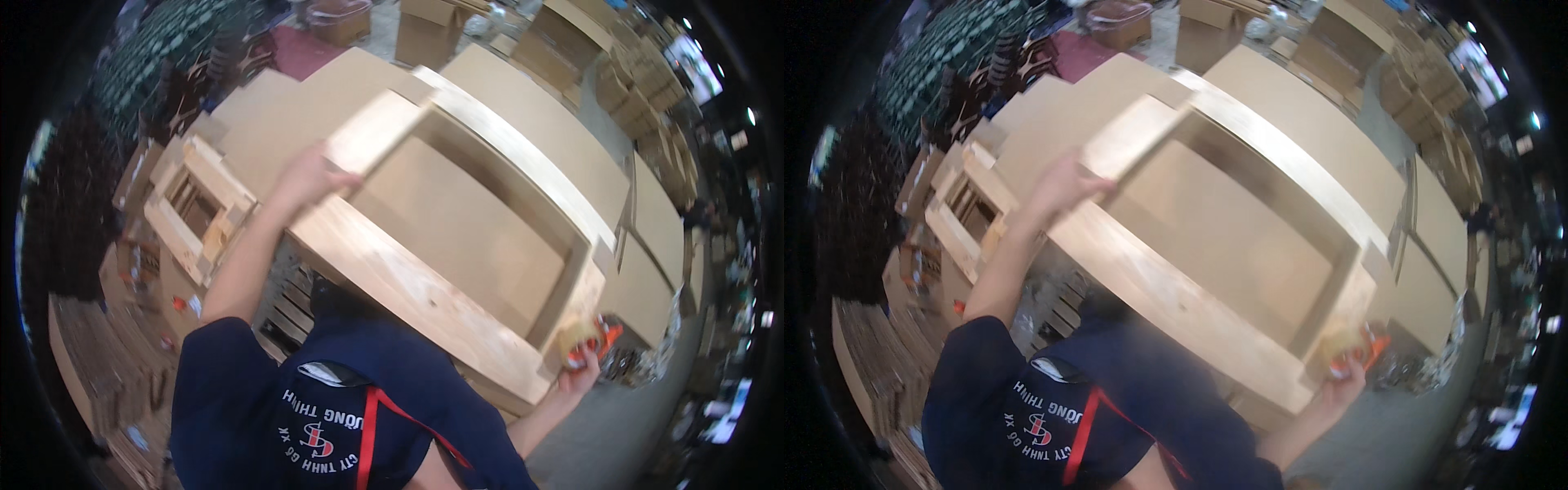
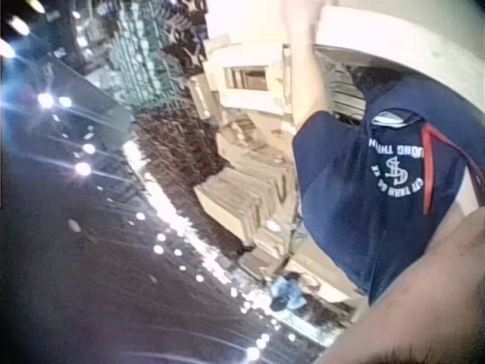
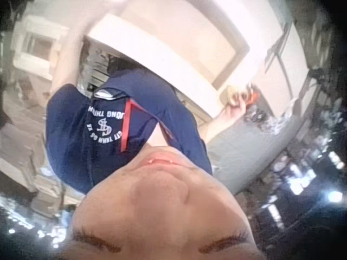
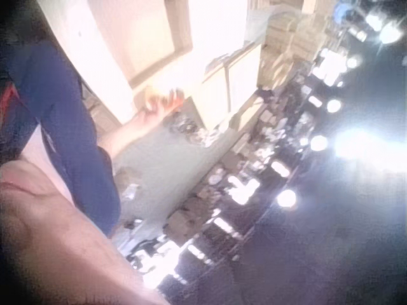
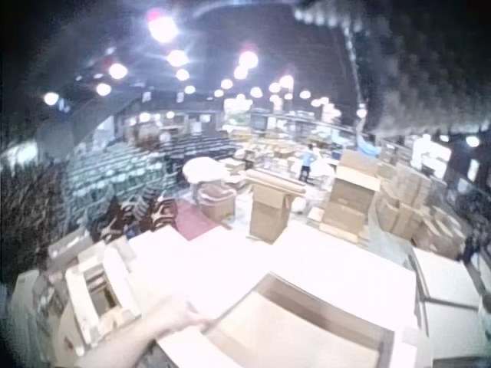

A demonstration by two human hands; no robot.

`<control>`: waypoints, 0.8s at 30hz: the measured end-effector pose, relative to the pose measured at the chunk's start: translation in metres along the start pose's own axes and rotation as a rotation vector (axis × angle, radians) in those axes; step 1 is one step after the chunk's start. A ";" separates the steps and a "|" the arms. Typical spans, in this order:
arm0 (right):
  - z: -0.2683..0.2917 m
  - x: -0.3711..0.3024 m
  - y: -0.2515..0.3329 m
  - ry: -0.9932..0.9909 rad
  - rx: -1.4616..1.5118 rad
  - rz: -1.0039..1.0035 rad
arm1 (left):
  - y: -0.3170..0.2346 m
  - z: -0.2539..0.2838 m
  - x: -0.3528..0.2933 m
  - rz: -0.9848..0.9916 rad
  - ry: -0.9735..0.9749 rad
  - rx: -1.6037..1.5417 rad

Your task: The person uses a handheld tape dispenser to seal cardboard boxes in a warehouse. They apply tape to the seams of open boxes and then to the top flaps of closed boxes, working on multiple units.

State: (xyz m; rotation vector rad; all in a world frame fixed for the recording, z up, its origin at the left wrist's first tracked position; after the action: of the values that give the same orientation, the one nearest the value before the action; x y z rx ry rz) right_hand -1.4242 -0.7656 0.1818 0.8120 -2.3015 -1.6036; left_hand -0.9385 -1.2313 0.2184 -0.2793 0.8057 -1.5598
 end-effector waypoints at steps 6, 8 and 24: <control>0.056 -0.002 0.022 0.060 -0.086 0.014 | 0.022 -0.093 -0.049 -0.054 -0.078 0.117; 0.055 0.000 0.004 0.050 -0.055 0.015 | 0.020 -0.091 -0.045 -0.055 -0.100 0.135; 0.071 0.006 -0.041 -0.144 0.091 0.143 | 0.027 -0.140 -0.013 -0.357 -0.216 0.537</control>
State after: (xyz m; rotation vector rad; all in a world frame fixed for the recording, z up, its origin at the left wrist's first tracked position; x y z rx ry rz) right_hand -1.4496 -0.7230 0.1168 0.5527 -2.4858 -1.5515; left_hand -1.0010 -1.1719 0.1034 -0.1960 0.1520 -1.9750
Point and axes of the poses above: each hand's wrist, its own x-axis towards the middle knuckle, its own z-axis out of the back of the hand, y = z × x, the point moved 2 cm from there along x, towards the middle knuckle, and after that the axes turned 5 degrees about z, right-handed, at the moved point
